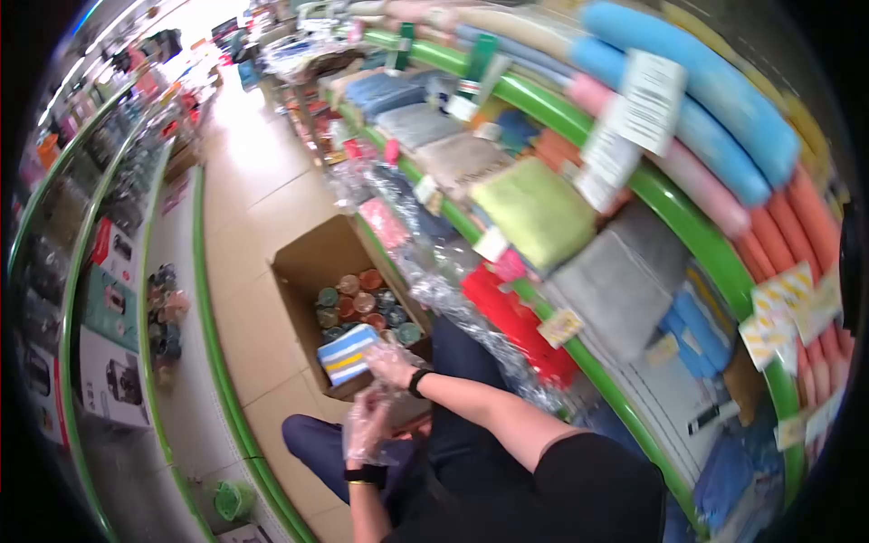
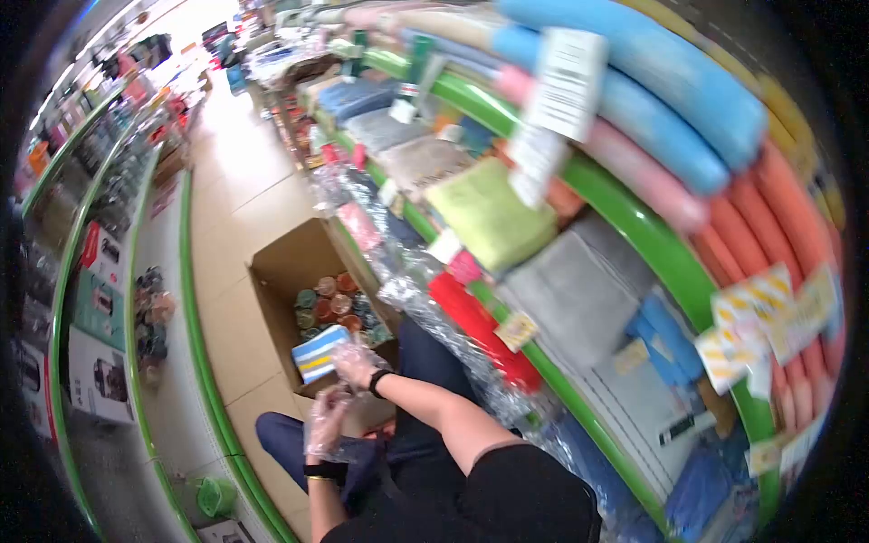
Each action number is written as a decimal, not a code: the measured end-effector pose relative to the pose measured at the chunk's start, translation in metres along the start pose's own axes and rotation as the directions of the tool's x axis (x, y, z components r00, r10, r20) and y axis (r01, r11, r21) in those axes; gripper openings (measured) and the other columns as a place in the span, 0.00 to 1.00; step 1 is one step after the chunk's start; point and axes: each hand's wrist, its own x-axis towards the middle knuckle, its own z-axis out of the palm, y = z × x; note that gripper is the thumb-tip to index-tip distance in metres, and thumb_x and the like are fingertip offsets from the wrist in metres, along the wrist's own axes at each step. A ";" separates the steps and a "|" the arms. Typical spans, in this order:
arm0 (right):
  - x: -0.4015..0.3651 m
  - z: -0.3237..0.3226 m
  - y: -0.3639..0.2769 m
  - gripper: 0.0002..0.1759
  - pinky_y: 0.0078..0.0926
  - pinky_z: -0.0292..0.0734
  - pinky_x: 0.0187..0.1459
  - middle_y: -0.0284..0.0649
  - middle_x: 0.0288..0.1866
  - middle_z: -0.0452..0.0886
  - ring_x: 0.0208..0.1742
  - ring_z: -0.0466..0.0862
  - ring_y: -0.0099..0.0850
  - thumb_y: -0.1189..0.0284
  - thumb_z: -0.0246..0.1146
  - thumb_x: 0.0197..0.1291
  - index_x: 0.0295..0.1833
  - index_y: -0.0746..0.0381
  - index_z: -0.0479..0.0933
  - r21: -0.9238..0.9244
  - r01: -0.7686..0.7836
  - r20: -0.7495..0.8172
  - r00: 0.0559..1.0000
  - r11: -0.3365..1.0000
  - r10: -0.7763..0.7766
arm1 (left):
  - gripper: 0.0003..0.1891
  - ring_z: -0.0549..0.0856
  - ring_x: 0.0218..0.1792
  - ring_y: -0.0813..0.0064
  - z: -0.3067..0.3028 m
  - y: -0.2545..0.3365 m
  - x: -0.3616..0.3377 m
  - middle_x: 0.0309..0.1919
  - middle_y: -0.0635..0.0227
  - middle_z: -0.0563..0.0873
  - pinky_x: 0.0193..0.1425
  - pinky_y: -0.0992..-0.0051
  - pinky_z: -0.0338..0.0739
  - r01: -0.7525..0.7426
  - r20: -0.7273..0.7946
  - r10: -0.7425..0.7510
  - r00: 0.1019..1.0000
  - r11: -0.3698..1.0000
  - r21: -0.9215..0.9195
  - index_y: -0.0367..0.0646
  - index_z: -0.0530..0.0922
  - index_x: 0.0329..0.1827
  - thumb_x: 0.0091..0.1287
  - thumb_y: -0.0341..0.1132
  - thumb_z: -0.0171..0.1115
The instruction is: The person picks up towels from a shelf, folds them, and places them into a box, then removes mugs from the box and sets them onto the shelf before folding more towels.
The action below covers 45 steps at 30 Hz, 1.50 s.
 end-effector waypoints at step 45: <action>-0.242 -0.340 0.035 0.31 0.38 0.62 0.65 0.56 0.63 0.72 0.63 0.72 0.50 0.68 0.55 0.55 0.65 0.68 0.68 -0.025 -0.803 -0.365 0.562 0.595 0.742 | 0.10 0.87 0.32 0.56 0.042 -0.094 0.106 0.31 0.54 0.86 0.35 0.60 0.80 -0.211 0.222 0.013 0.975 0.378 0.902 0.43 0.84 0.31 0.58 0.33 0.54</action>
